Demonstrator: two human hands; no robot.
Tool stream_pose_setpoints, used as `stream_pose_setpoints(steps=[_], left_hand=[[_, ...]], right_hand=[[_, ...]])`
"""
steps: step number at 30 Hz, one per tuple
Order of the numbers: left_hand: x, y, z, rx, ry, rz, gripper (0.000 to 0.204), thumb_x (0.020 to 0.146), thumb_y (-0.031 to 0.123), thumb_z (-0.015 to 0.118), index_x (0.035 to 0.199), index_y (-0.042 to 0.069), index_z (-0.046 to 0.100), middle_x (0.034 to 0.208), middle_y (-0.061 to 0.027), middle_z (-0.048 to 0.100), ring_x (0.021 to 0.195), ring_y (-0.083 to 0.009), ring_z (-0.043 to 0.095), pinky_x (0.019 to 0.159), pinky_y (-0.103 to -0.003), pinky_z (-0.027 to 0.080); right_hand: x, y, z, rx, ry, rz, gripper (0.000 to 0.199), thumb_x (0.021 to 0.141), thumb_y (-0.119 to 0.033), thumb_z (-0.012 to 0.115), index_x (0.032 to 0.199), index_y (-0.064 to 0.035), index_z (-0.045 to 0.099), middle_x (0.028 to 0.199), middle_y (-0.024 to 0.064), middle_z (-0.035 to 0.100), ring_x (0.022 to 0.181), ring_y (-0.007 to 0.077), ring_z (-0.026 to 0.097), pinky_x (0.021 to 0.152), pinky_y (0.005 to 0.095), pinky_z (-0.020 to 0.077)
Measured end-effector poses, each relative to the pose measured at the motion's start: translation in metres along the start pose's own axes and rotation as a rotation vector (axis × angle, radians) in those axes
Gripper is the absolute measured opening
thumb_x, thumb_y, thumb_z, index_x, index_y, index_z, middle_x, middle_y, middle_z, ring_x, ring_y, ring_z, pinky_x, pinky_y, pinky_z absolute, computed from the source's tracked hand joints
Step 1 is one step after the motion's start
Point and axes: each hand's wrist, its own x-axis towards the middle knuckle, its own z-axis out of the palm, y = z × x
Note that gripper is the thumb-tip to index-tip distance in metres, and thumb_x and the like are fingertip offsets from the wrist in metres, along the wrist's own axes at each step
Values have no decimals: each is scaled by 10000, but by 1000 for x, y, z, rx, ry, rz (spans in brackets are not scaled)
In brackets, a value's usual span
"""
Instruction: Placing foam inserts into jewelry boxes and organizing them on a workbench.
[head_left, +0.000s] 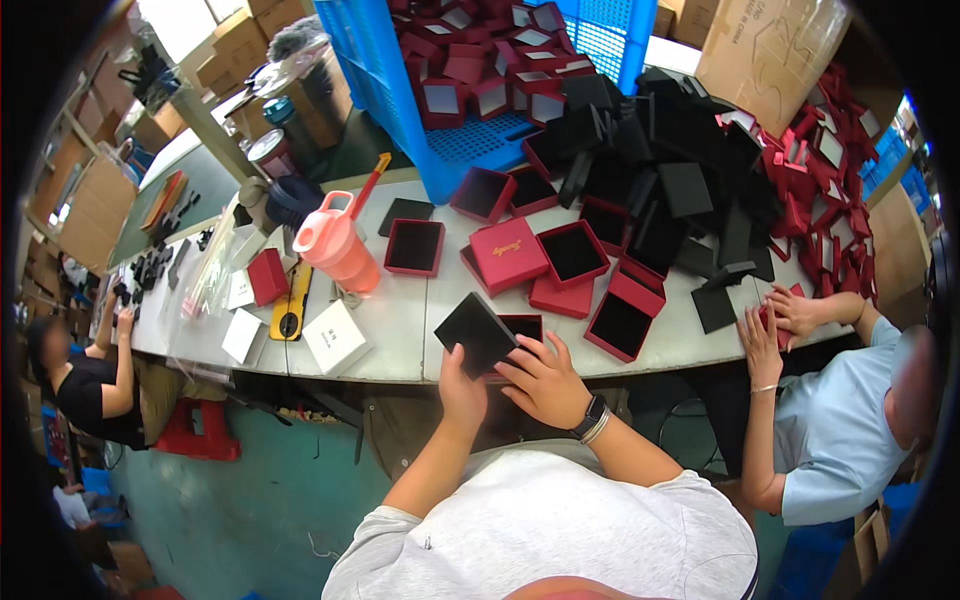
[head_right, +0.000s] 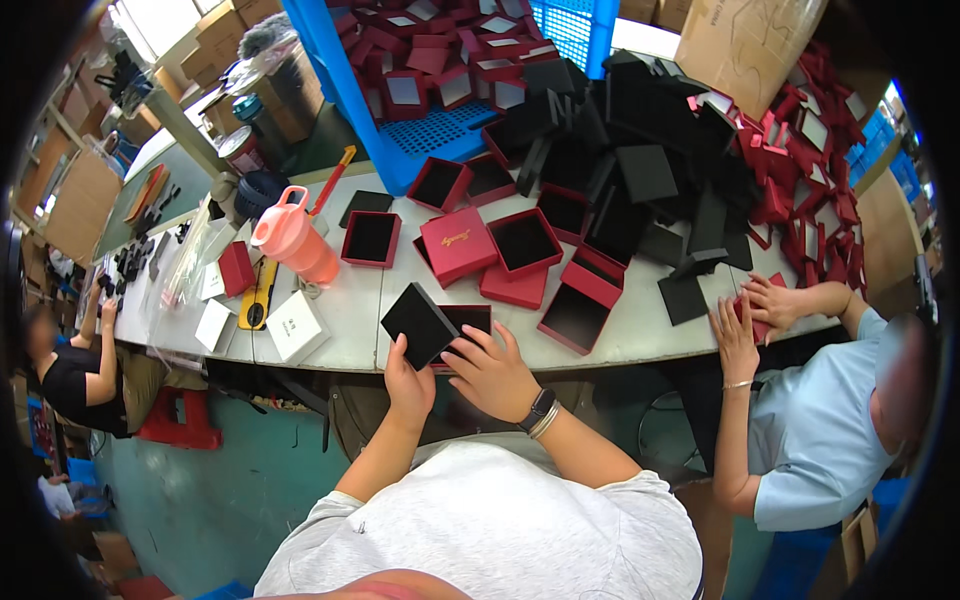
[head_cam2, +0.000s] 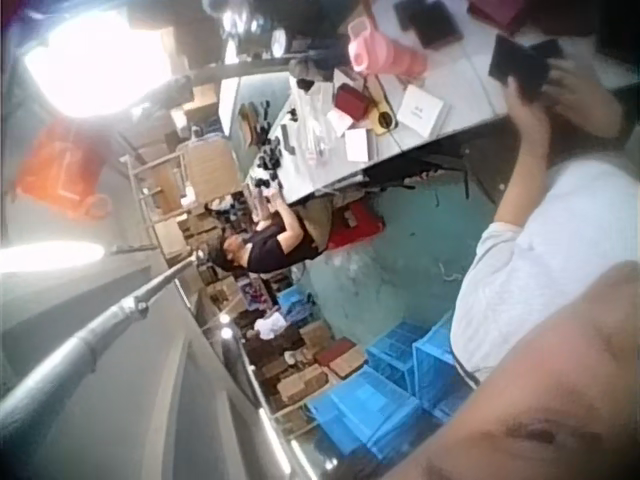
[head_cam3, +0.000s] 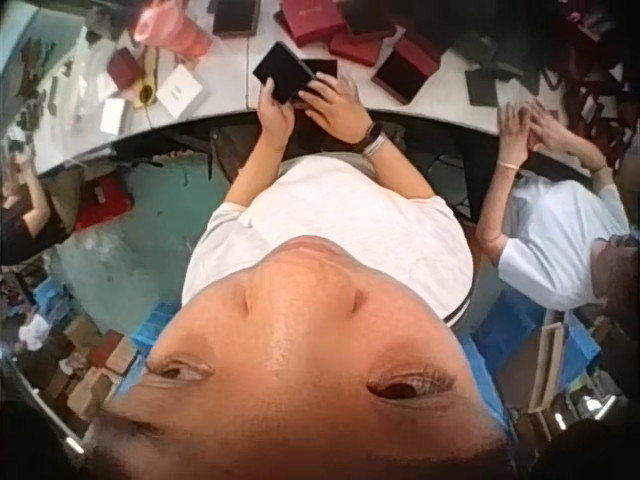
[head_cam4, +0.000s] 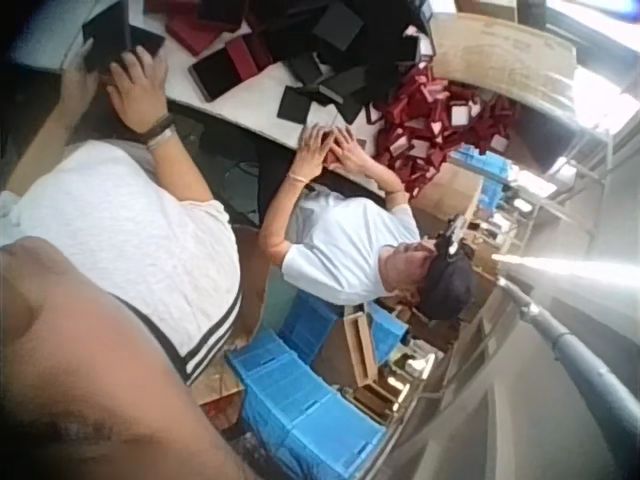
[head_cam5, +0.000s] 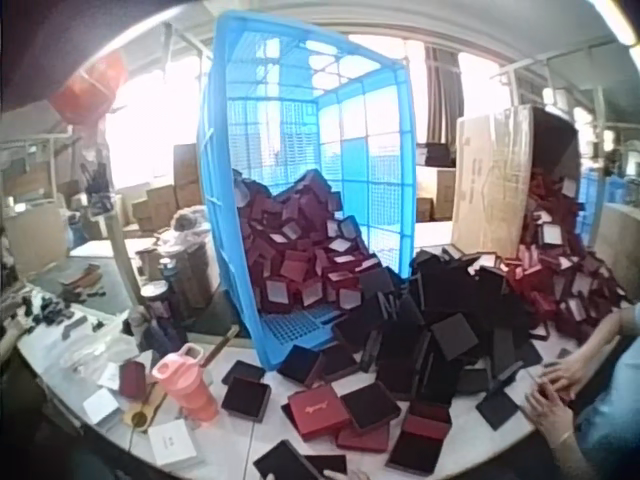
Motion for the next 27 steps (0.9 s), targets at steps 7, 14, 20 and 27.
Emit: stream_pose_setpoints(steps=[7, 14, 20, 27], left_hand=[[2, 3, 2, 1, -32, -22, 384, 974, 156, 430, 1347, 66, 420, 1303, -72, 516, 1220, -214, 488, 1059, -386, 364], [6, 1, -1, 341, -94, -37, 386, 975, 139, 470, 1329, -9, 430, 1269, -91, 523, 1178, -174, 485, 1038, -328, 364], [37, 54, -8, 716, 53, 234, 312, 972, 220, 533, 1176, -14, 564, 1098, -53, 613, 1003, -140, 552, 886, -300, 434], [39, 94, -26, 1584, 152, 471, 315, 845, 222, 678, 1043, -4, 584, 897, -146, 597, 709, -296, 560, 679, -358, 478]], right_hand=[[-10, 24, 9, 66, 117, -5, 311, 679, -183, 773, 953, -104, 650, 1034, 44, 586, 987, 268, 511, 880, 438, 397], [-1, 18, 4, 27, 86, -59, 307, 734, -225, 754, 1022, -158, 675, 1049, 36, 596, 1149, 286, 485, 1019, 494, 324], [3, 22, 1, 39, -68, -14, 359, 759, -223, 724, 1115, -221, 670, 1187, -11, 591, 1186, 234, 488, 1056, 521, 283], [21, 21, -2, 79, -143, 16, 378, 729, -241, 743, 1101, -216, 686, 1144, -10, 590, 1074, 233, 510, 1063, 532, 264]])
